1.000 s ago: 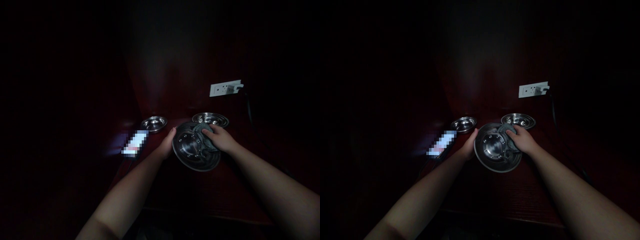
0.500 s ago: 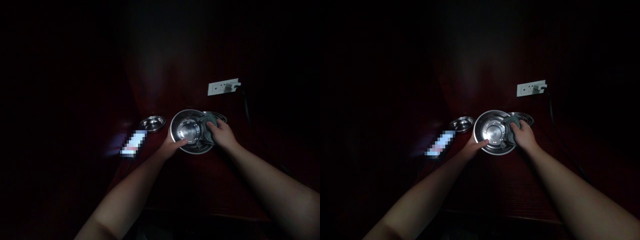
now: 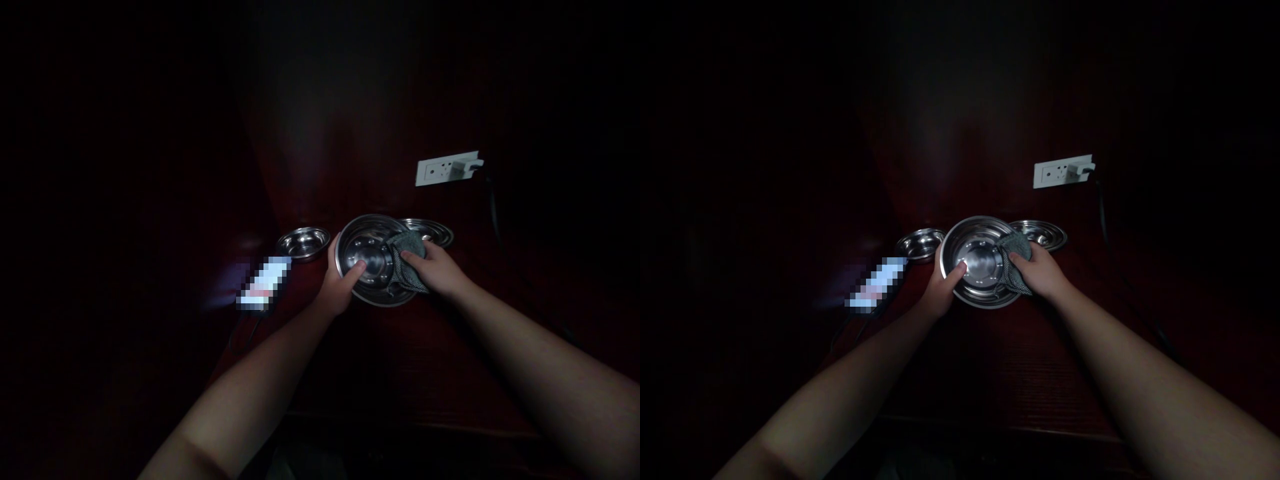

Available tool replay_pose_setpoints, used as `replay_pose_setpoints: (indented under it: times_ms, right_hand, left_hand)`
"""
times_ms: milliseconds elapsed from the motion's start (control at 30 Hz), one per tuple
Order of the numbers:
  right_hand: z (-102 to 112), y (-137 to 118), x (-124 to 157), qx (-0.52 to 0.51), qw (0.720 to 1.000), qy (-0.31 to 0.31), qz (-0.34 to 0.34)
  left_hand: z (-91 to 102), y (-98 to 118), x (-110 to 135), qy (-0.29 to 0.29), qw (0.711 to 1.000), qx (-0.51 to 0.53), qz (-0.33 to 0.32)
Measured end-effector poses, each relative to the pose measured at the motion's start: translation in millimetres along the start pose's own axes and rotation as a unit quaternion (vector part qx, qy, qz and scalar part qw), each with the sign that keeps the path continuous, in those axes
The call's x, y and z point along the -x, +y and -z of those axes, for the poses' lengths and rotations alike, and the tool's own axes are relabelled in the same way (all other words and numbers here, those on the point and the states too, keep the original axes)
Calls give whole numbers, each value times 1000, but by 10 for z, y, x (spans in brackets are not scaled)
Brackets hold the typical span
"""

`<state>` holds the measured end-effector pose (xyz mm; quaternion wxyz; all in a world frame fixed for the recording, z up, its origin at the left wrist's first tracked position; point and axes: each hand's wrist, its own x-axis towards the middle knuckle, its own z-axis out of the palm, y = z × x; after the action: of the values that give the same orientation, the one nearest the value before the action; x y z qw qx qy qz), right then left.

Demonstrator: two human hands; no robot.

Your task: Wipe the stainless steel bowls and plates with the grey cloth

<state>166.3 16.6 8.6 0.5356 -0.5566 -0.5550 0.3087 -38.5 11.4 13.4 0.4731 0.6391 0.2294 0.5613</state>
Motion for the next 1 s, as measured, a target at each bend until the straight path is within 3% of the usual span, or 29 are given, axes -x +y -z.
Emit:
replay_pose_setpoints:
  times_ms: [200,400,633,833,1000]
  right_hand:
    - [-4,45,-19,11,999,-6,-34]
    - [-28,13,15,13,1000,-12,-22]
    - [-15,50,1,-2,999,-38,-30]
    - [-36,-10,32,-27,996,-55,-60]
    - [-13,67,4,-20,997,-68,-42]
  left_hand:
    - [-41,5,23,-31,998,46,-1]
    - [4,1,0,-58,995,85,19]
    - [52,-77,-56,-30,997,65,31]
    - [164,-87,-129,-38,991,70,104]
    - [255,-57,-129,-69,984,56,157]
